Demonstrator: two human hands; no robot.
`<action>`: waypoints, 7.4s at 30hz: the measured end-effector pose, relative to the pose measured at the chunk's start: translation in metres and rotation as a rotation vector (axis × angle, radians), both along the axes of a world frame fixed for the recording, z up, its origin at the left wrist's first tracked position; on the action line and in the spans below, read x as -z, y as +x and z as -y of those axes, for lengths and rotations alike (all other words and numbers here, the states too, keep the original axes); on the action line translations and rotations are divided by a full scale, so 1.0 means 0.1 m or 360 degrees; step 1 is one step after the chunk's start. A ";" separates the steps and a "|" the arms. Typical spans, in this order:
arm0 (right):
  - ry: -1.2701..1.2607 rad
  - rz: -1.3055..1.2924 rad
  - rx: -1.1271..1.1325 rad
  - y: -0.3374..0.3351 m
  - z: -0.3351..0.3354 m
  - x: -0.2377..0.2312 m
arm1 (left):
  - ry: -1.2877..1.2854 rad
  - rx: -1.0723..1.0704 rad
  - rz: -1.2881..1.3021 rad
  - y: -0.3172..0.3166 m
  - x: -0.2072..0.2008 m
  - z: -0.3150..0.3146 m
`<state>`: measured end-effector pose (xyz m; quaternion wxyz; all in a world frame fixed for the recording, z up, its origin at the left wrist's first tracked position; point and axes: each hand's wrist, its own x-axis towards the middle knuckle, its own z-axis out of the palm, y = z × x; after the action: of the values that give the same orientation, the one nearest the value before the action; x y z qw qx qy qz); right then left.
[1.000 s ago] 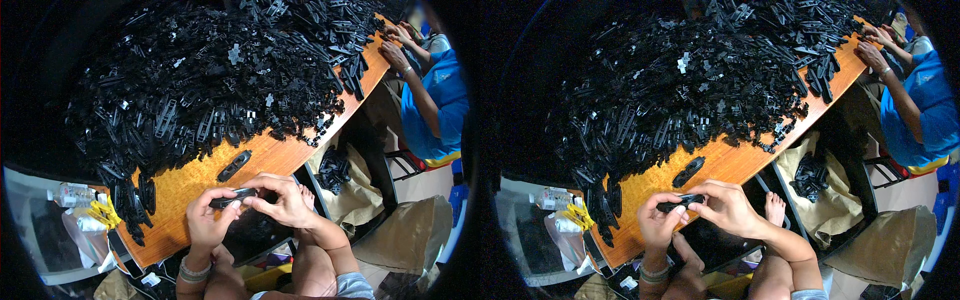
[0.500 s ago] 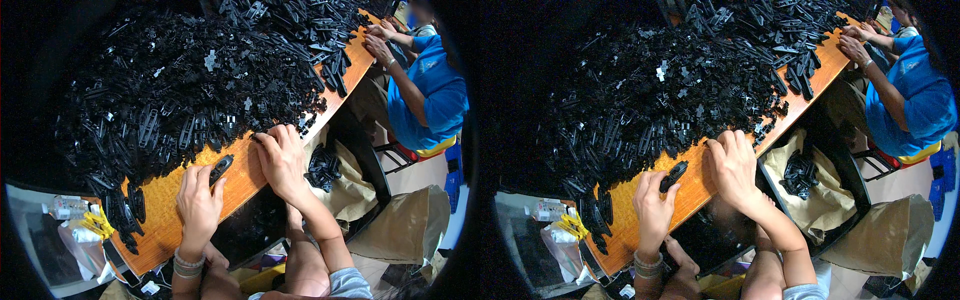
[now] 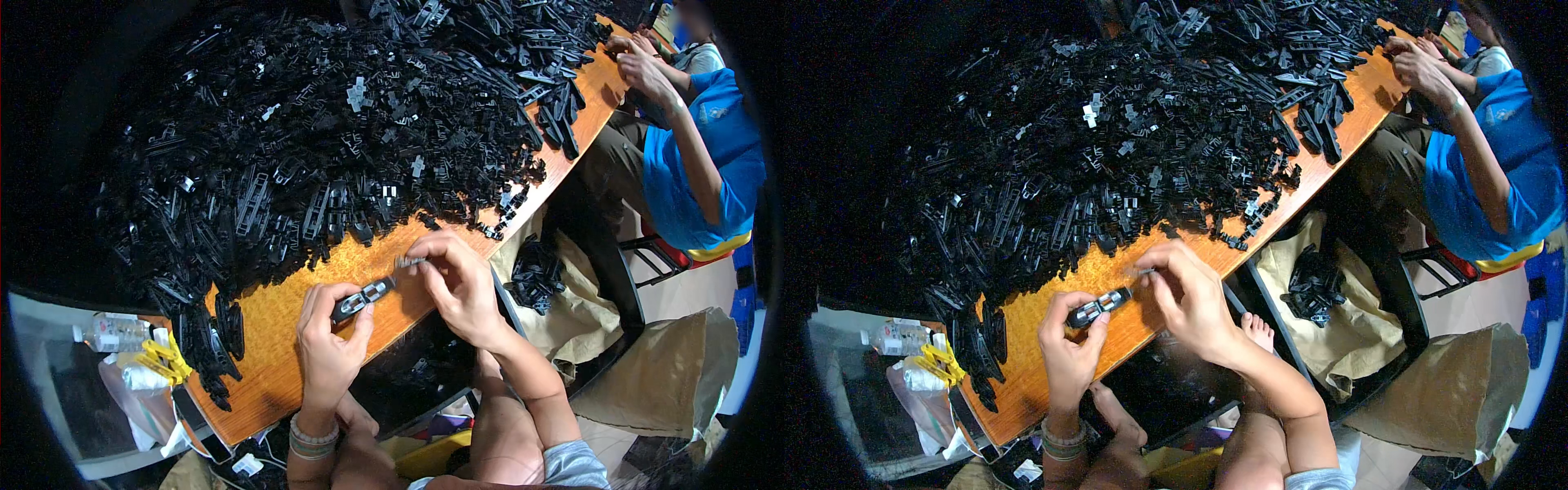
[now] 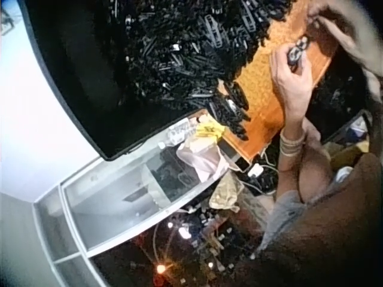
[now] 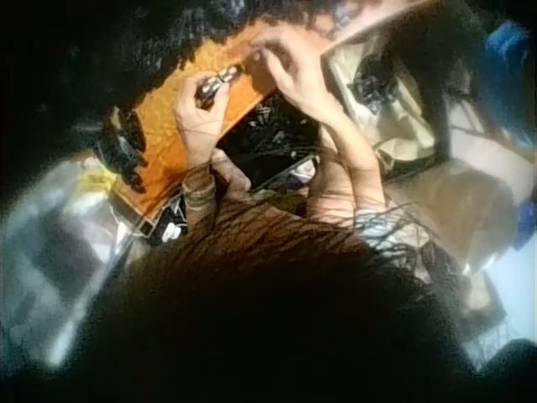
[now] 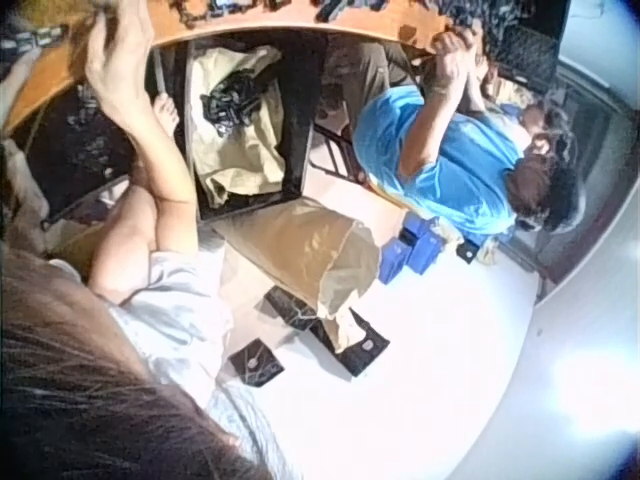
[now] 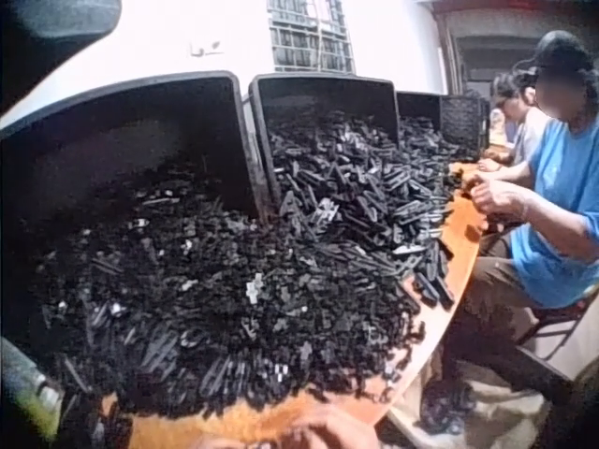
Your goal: The person assembles plastic components by picking up plastic pieces from a pile on the table and fitting them together by hand.
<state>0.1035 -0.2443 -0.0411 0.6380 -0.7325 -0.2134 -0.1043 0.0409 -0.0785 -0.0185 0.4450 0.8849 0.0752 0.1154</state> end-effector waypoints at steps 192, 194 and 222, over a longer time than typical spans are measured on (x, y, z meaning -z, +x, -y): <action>-0.0535 0.0550 -0.0340 -0.17 -0.39 -0.07 | -0.1108 0.0055 -0.0225 -0.23 -0.15 -0.36; -0.0609 0.0582 -0.0350 -0.14 -0.38 -0.06 | -0.1097 0.0067 -0.0213 -0.24 -0.15 -0.36; -0.1091 0.0693 -0.0364 0.06 -0.82 0.03 | 0.0543 -0.0417 0.0316 0.53 -0.19 -0.83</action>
<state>0.1097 -0.1618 -0.0442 0.3048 -0.8349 -0.4454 -0.1082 0.0939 0.0045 0.0002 0.2753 0.9143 0.1246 0.2696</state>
